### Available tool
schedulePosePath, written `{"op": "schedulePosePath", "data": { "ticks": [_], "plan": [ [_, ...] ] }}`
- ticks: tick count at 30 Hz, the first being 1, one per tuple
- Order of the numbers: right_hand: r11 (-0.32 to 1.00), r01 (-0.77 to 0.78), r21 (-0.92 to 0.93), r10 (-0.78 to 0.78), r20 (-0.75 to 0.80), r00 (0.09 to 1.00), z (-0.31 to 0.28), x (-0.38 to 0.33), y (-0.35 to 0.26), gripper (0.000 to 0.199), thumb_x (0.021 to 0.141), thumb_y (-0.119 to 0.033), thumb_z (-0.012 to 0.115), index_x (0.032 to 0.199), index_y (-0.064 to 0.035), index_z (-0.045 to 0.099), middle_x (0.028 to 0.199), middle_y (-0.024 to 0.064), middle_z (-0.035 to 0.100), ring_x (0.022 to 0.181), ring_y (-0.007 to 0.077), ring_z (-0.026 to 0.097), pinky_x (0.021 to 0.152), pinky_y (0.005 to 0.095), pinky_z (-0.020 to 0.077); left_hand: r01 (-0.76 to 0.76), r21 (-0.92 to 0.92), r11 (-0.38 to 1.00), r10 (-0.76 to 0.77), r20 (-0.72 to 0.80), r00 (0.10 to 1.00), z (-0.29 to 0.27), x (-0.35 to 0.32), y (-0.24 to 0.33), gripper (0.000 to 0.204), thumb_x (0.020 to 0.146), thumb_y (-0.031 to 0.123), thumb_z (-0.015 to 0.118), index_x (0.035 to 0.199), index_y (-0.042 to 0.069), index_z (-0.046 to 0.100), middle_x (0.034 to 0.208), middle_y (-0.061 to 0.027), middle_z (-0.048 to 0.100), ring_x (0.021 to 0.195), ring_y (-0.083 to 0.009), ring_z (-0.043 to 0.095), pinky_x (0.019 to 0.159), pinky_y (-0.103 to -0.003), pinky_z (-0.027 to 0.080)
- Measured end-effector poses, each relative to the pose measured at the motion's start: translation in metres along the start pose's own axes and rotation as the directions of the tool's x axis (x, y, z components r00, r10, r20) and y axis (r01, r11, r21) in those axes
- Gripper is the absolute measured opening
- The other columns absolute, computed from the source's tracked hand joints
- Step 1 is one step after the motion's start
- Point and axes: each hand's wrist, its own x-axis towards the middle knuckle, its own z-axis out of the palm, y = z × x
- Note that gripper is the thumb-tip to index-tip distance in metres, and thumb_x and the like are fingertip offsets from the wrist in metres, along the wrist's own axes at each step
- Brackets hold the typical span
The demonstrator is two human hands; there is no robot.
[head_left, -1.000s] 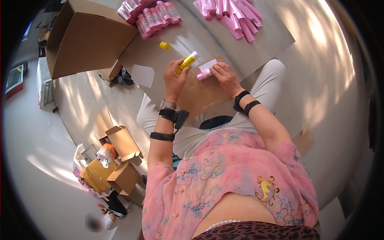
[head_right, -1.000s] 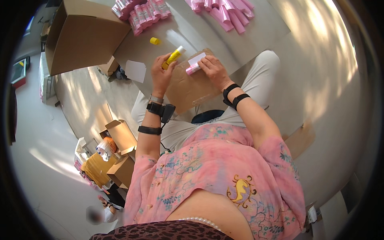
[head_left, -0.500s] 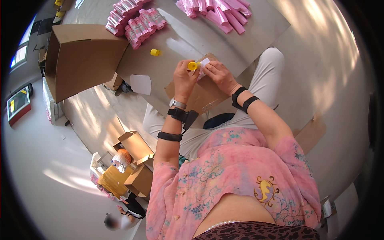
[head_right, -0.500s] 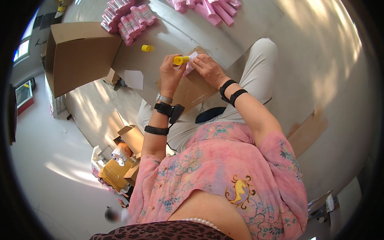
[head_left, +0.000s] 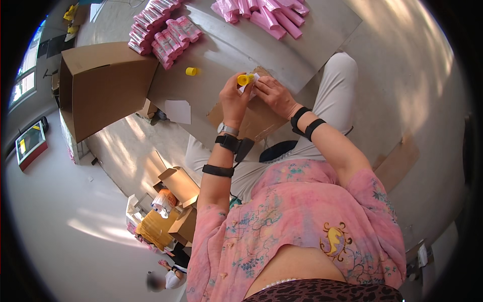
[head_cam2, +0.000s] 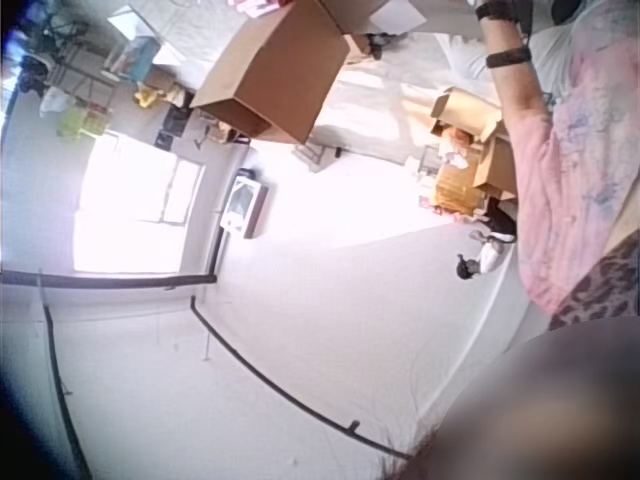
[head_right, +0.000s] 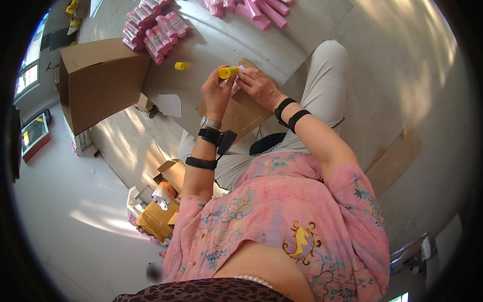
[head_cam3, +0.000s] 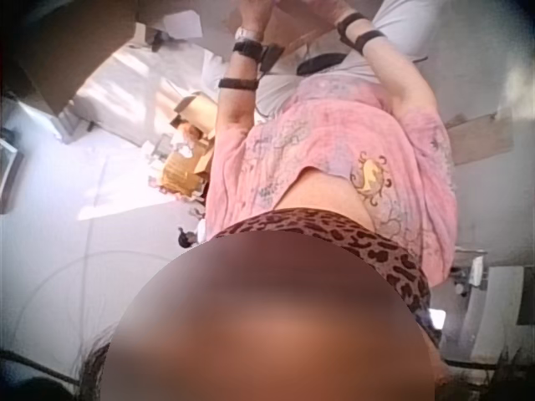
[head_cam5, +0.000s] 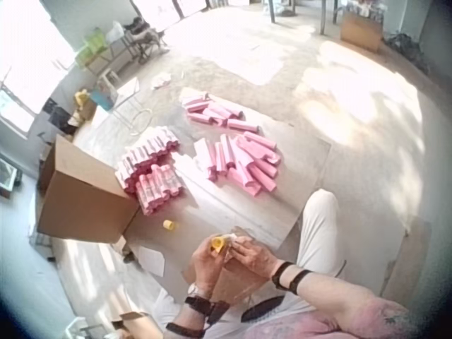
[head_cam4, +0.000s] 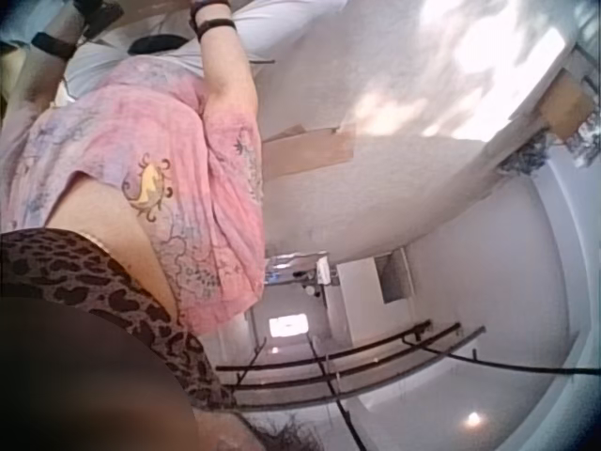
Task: Applying glue and wrapping paper labels around pink cylindrical plastic components.
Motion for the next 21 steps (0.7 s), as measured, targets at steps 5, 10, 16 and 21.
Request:
{"op": "schedulePosePath", "data": {
  "ticks": [5, 10, 16, 21],
  "plan": [
    [1.0, 0.007, 0.021, -0.007, -0.006, 1.0, -0.001, 0.003, -0.002, 0.034, 0.086, -0.008, 0.064, 0.119, -0.0029, 0.071, 0.124, 0.0114, 0.067, 0.126, 0.0275, 0.059, 0.111, 0.041, 0.0483, -0.058, 0.011, 0.998, 0.058, -0.009, 0.998, 0.006, 0.007, 0.002, 0.033, 0.088, 0.011, 0.082, 0.116, 0.0, 0.07, 0.105, -0.0154, 0.076, 0.093, -0.0247, 0.076, 0.083, -0.034, 0.06],
    [0.999, 0.003, 0.033, -0.004, 0.006, 1.0, 0.0, 0.002, -0.001, 0.033, 0.086, -0.008, 0.065, 0.119, -0.0022, 0.07, 0.124, 0.0123, 0.067, 0.126, 0.0289, 0.059, 0.111, 0.0412, 0.0485, -0.082, 0.056, 0.995, 0.082, -0.001, 0.997, 0.006, 0.01, 0.011, 0.031, 0.087, 0.012, 0.082, 0.113, 0.0, 0.07, 0.102, -0.0183, 0.074, 0.089, -0.0319, 0.074, 0.081, -0.037, 0.06],
    [1.0, 0.019, 0.015, -0.02, 0.031, 0.999, -0.004, 0.004, -0.003, 0.034, 0.086, -0.008, 0.064, 0.119, -0.0018, 0.07, 0.124, 0.0125, 0.067, 0.125, 0.03, 0.059, 0.111, 0.0413, 0.0484, -0.073, 0.104, 0.992, 0.071, 0.022, 0.997, -0.008, 0.002, 0.002, 0.03, 0.085, 0.01, 0.081, 0.11, 0.0, 0.068, 0.1, -0.0183, 0.073, 0.087, -0.0351, 0.073, 0.079, -0.038, 0.059],
    [1.0, -0.001, -0.014, 0.002, 0.068, 0.998, -0.007, 0.005, -0.005, 0.035, 0.086, -0.007, 0.064, 0.121, -0.0024, 0.068, 0.124, 0.0118, 0.066, 0.126, 0.0299, 0.058, 0.112, 0.0404, 0.0477, -0.093, 0.118, 0.989, 0.097, -0.022, 0.995, -0.019, -0.01, -0.009, 0.031, 0.084, 0.008, 0.082, 0.111, 0.0, 0.069, 0.1, -0.0183, 0.073, 0.088, -0.0346, 0.073, 0.08, -0.038, 0.058]
  ]
}}
